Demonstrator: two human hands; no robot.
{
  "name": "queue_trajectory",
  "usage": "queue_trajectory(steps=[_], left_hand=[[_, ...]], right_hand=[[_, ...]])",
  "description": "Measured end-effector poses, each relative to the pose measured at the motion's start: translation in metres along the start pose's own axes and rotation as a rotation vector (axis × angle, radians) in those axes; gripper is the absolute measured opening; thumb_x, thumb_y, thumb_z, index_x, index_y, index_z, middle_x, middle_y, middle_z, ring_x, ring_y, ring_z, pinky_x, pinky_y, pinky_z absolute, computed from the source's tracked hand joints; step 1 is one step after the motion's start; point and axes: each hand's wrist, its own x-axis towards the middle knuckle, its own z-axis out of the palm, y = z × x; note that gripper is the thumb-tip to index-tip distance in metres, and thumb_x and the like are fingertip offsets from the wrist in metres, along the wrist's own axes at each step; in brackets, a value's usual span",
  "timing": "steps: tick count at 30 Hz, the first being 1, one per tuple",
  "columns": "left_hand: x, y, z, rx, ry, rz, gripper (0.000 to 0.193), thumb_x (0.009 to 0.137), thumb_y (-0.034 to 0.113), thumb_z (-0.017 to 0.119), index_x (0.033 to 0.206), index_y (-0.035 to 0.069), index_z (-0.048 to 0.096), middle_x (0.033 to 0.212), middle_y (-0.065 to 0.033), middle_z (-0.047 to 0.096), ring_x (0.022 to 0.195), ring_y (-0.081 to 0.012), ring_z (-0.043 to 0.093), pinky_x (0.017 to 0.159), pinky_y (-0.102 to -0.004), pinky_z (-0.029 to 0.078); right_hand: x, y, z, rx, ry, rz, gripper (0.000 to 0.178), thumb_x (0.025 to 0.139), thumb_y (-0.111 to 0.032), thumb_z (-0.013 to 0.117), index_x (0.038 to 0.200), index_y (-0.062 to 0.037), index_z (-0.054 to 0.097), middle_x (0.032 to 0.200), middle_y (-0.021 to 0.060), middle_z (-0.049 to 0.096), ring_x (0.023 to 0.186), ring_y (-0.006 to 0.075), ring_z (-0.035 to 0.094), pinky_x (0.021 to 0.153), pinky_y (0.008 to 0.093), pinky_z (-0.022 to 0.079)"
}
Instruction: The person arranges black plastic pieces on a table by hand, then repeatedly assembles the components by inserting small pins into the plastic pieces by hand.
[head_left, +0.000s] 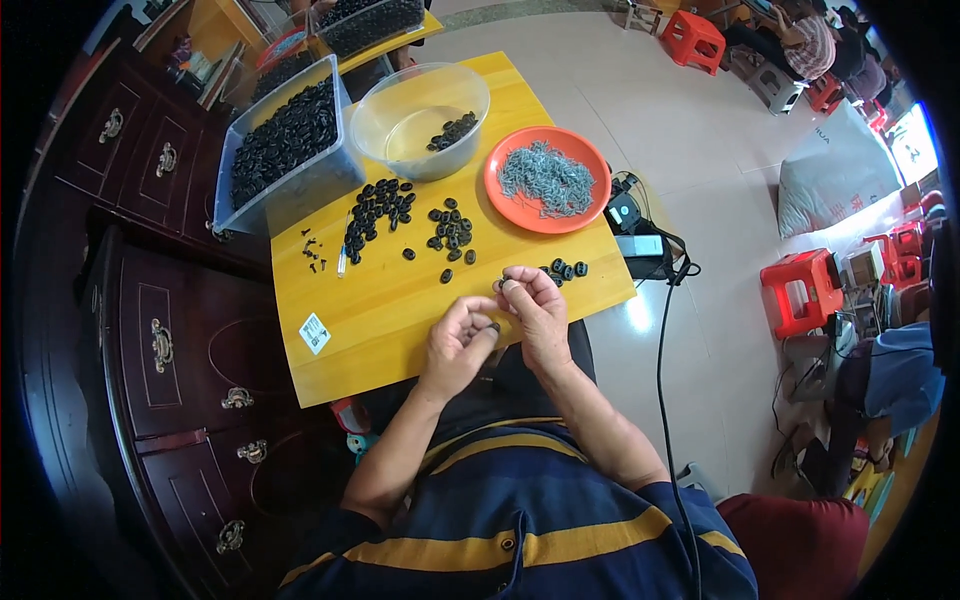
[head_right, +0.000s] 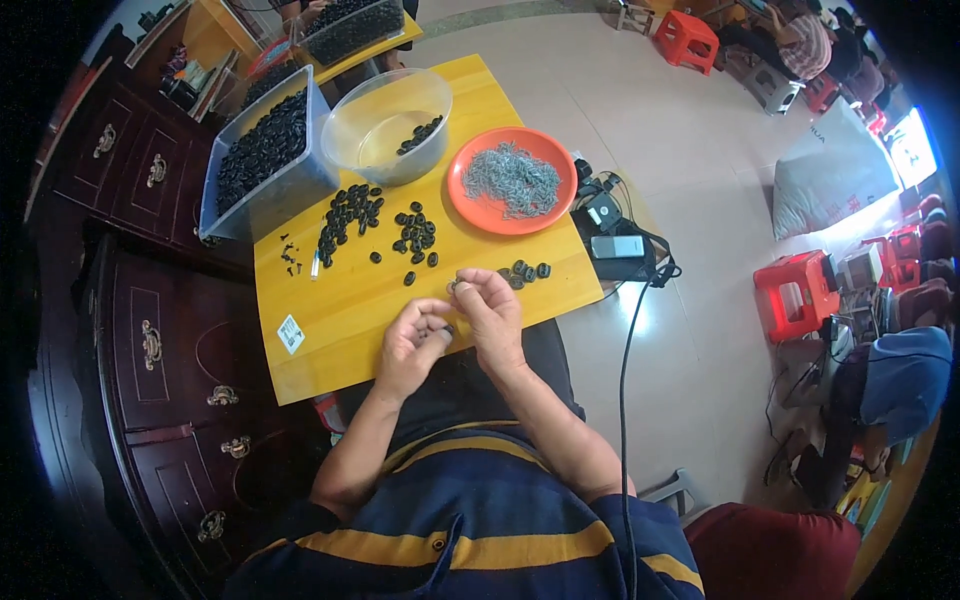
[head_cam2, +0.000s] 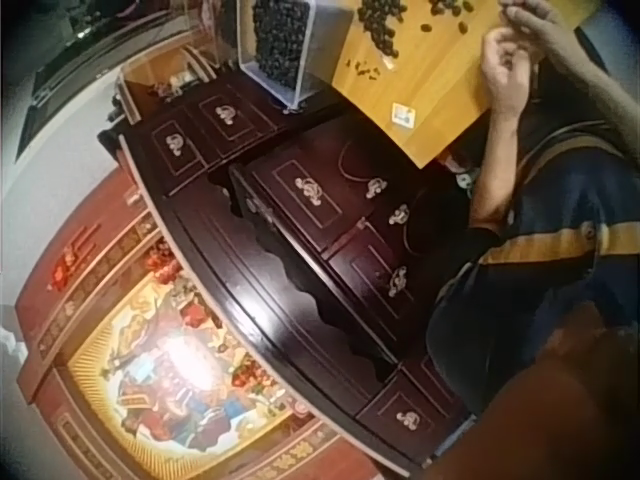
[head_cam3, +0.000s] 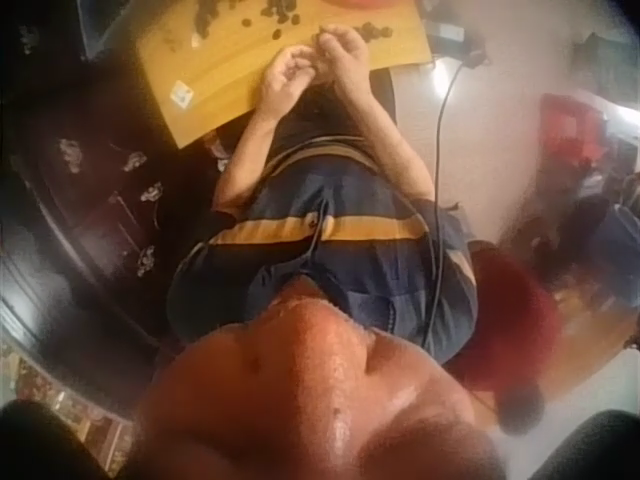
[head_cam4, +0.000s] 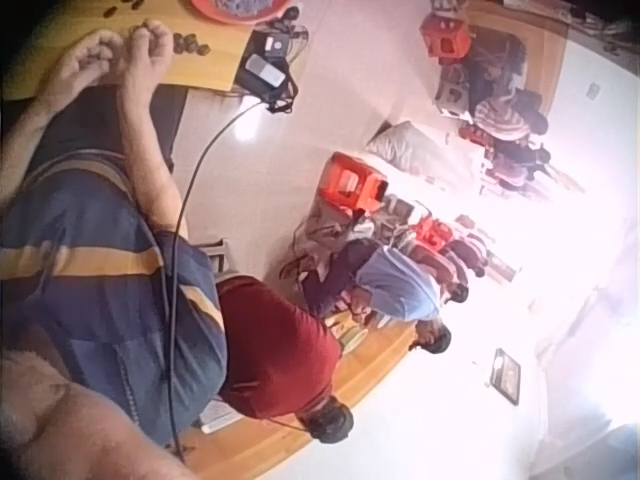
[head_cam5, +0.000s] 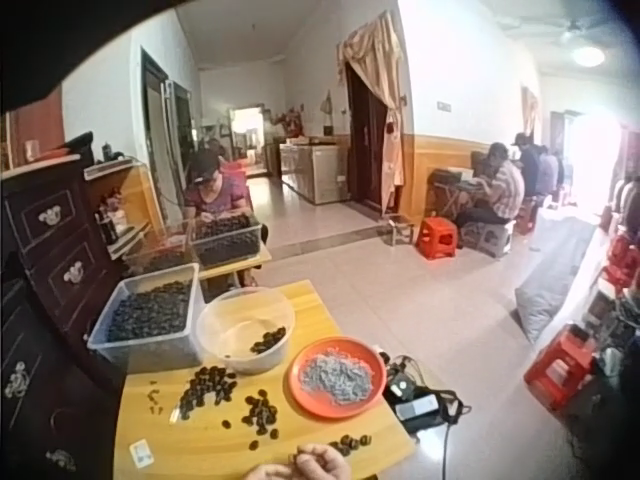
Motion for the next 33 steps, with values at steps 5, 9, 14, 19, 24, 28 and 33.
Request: queue_trajectory(steps=[5, 9, 14, 19, 24, 28, 33], left_hand=[[0.014, 0.0, -0.011, 0.031, 0.057, 0.143, 0.026, 0.091, -0.003, 0.06, 0.116, 0.0, 0.066, 0.092, -0.0006, 0.066, 0.076, -0.0026, 0.056, 0.072, -0.0191, 0.048], [0.019, -0.003, -0.015, 0.116, 0.083, 0.188, 0.022, 0.091, -0.002, 0.063, 0.112, 0.0, 0.068, 0.093, 0.0012, 0.067, 0.076, -0.0035, 0.058, 0.071, -0.0199, 0.05], [0.02, -0.001, -0.015, 0.149, 0.104, 0.228, 0.025, 0.086, -0.003, 0.07, 0.11, 0.001, 0.068, 0.088, 0.0006, 0.066, 0.075, -0.0041, 0.059, 0.07, -0.021, 0.051], [0.02, 0.002, -0.019, 0.239, 0.071, 0.27, 0.028, 0.083, -0.002, 0.074, 0.11, 0.001, 0.069, 0.086, -0.0002, 0.066, 0.073, -0.006, 0.059, 0.068, -0.0214, 0.051], [0.021, 0.005, -0.019, 0.272, 0.055, 0.322, 0.029, 0.081, -0.002, 0.075, 0.11, 0.001, 0.069, 0.084, -0.0003, 0.064, 0.071, -0.0066, 0.058, 0.065, -0.0214, 0.049], [0.021, 0.007, -0.021, 0.303, 0.025, 0.302, 0.029, 0.082, -0.001, 0.075, 0.11, 0.002, 0.069, 0.085, 0.0008, 0.063, 0.073, -0.0064, 0.057, 0.068, -0.0208, 0.048], [0.021, 0.008, -0.022, 0.296, 0.005, 0.256, 0.028, 0.083, 0.0, 0.075, 0.111, 0.003, 0.069, 0.087, 0.0019, 0.063, 0.076, -0.006, 0.056, 0.071, -0.0204, 0.048]], right_hand=[[-0.004, -0.007, -0.006, -0.056, -0.036, -0.034, 0.017, 0.096, -0.007, 0.061, 0.112, -0.0026, 0.061, 0.1, 0.0038, 0.066, 0.092, 0.0119, 0.063, 0.086, 0.0269, 0.05], [-0.008, -0.004, -0.011, -0.052, -0.063, -0.028, 0.015, 0.096, -0.006, 0.062, 0.111, -0.0032, 0.061, 0.101, 0.0032, 0.066, 0.094, 0.0116, 0.064, 0.085, 0.0267, 0.051], [-0.013, -0.006, -0.011, -0.099, -0.101, -0.009, 0.015, 0.096, -0.006, 0.062, 0.111, -0.0023, 0.061, 0.097, 0.0037, 0.066, 0.089, 0.0106, 0.063, 0.084, 0.0257, 0.05], [-0.015, -0.002, -0.01, -0.136, -0.112, -0.015, 0.015, 0.097, -0.007, 0.062, 0.111, -0.0012, 0.061, 0.096, 0.0029, 0.066, 0.087, 0.01, 0.063, 0.082, 0.025, 0.05], [-0.015, -0.004, -0.011, -0.214, -0.159, -0.005, 0.016, 0.097, -0.006, 0.061, 0.113, -0.0003, 0.061, 0.098, 0.0021, 0.065, 0.09, 0.0095, 0.062, 0.082, 0.0249, 0.051], [-0.016, -0.004, -0.011, -0.243, -0.167, -0.009, 0.016, 0.097, -0.006, 0.06, 0.112, 0.0002, 0.062, 0.096, 0.0008, 0.065, 0.086, 0.0079, 0.061, 0.079, 0.0233, 0.05], [-0.016, -0.001, -0.013, -0.261, -0.154, 0.003, 0.016, 0.097, -0.005, 0.06, 0.111, 0.0003, 0.062, 0.095, 0.0005, 0.065, 0.085, 0.0073, 0.061, 0.078, 0.0227, 0.05]])
